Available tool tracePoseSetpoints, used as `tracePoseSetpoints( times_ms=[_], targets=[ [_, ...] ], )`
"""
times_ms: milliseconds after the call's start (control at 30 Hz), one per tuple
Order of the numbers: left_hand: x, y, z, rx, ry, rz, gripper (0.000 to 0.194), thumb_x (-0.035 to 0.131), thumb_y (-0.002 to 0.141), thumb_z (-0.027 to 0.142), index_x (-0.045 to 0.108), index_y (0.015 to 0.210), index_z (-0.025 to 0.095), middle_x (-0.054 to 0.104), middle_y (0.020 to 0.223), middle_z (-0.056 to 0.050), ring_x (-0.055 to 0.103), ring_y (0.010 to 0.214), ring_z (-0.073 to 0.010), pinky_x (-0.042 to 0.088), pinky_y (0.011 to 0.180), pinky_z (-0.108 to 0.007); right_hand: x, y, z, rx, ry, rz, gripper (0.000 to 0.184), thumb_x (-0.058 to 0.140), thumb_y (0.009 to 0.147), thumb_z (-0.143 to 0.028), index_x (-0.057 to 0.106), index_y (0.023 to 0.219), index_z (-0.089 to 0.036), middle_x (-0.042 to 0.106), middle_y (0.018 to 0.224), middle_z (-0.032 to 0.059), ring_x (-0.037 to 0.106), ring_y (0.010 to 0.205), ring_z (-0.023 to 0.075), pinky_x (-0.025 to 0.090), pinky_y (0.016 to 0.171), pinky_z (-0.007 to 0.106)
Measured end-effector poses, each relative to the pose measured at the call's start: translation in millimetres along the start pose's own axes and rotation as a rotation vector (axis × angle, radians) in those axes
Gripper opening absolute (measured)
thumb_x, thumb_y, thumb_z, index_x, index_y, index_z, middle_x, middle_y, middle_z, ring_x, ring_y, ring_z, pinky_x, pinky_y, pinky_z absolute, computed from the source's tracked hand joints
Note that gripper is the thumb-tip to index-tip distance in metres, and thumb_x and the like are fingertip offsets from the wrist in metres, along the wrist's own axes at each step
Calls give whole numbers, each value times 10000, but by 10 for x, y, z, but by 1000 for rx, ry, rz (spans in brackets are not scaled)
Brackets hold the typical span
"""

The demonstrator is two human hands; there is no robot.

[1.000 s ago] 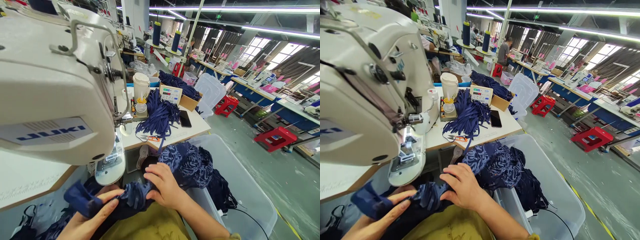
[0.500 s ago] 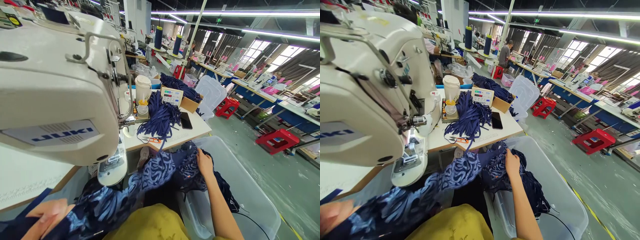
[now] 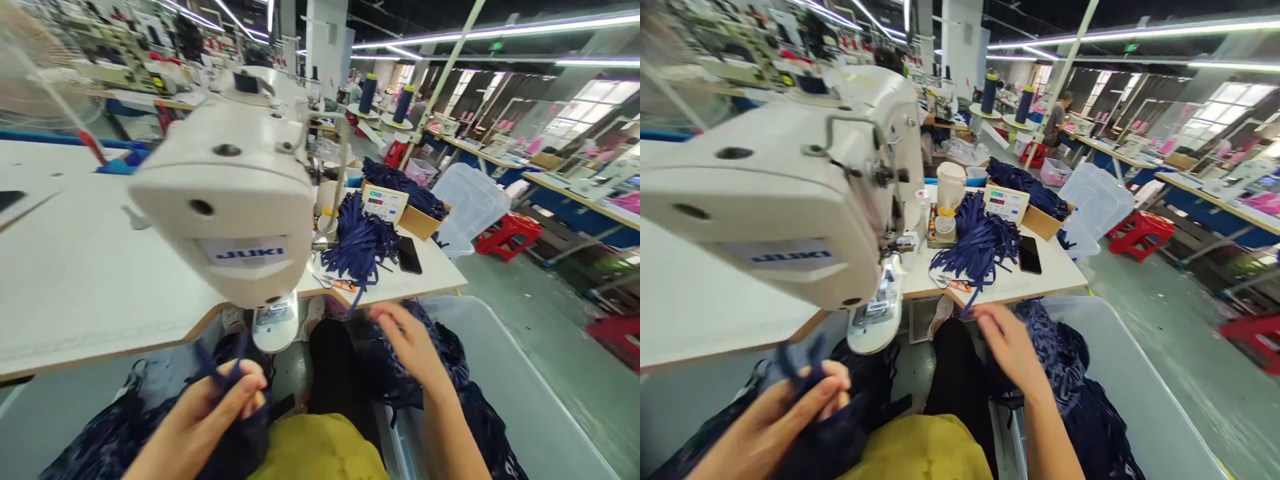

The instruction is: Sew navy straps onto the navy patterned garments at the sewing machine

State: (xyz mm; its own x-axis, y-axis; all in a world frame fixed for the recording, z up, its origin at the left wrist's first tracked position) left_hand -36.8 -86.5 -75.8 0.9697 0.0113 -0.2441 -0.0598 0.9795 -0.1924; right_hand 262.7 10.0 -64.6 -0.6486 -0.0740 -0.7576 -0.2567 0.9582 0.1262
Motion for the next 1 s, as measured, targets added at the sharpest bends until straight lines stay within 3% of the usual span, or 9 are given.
tracePoseSetpoints(
  times_ms=[67,100,200,267,367,533,767,867,1000],
  targets=[
    [215,48,149,22,-33,-111,444,443,884,568,650,787,187,654,716,-10,598,663,-145,494,614,-196,455,-97,-729,-214,350,-332,315,561,892,-341,599,1194,-257,634,1209,19,568,1132,177,409,1003,279],
    [276,61,215,37,-39,-128,432,418,901,540,660,832,188,663,743,-14,604,694,-149,497,638,-196,653,-174,-1017,-272,464,-481,514,690,797,-370,542,1278,-264,598,1272,20,550,1163,195,407,1009,281],
    [353,40,387,121,-6,-166,338,413,918,409,653,1007,188,680,846,-23,614,808,-158,496,759,-209,1012,-256,-1386,-210,652,-632,510,705,786,-340,549,1266,-268,659,1139,-3,620,1014,181,482,857,243],
    [338,-6,475,187,61,-186,295,415,920,339,636,1052,194,677,907,-25,605,865,-154,474,834,-215,1074,-215,-1358,-151,611,-593,362,640,842,-309,593,1198,-269,687,1039,-22,641,920,157,484,788,216],
    [285,-46,522,243,226,-195,286,394,934,323,645,934,188,668,858,-28,594,792,-144,466,783,-209,926,-142,-1255,-221,452,-500,259,604,878,-284,633,1134,-267,694,1006,-30,636,893,128,447,801,187],
    [177,14,387,164,252,-29,473,342,949,407,633,667,164,613,607,-29,558,577,-141,464,614,-216,666,-153,-1152,-359,202,-434,216,546,913,-391,691,896,-232,598,706,-23,550,653,104,381,607,201],
    [299,90,399,134,-120,-13,338,540,845,500,601,837,167,619,654,-5,593,606,-145,499,578,-230,817,-126,-986,-107,519,-424,235,461,946,-379,631,1010,-230,639,888,1,577,813,138,439,729,218],
    [276,133,379,95,-186,15,308,593,818,481,536,885,186,578,621,40,574,539,-118,505,542,-219,896,-82,-985,-76,605,-380,295,472,931,-427,593,1107,-223,588,791,-7,536,726,132,428,657,218],
    [198,162,300,115,-86,59,303,575,856,445,493,1025,208,611,715,36,621,583,-120,535,565,-225,934,52,-1019,-66,578,-303,269,520,896,-443,610,879,-190,501,672,-33,438,618,100,361,569,196]
  ],
)
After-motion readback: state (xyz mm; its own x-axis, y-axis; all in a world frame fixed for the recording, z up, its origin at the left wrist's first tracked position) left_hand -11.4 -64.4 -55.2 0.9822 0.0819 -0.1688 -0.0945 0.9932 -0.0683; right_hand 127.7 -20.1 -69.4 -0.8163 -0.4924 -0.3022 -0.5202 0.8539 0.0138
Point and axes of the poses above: each hand's wrist, its own y-axis towards the middle knuckle, its own x-axis out of the palm, z = x × y, the point moved 8 cm from there along y, towards the middle knuckle
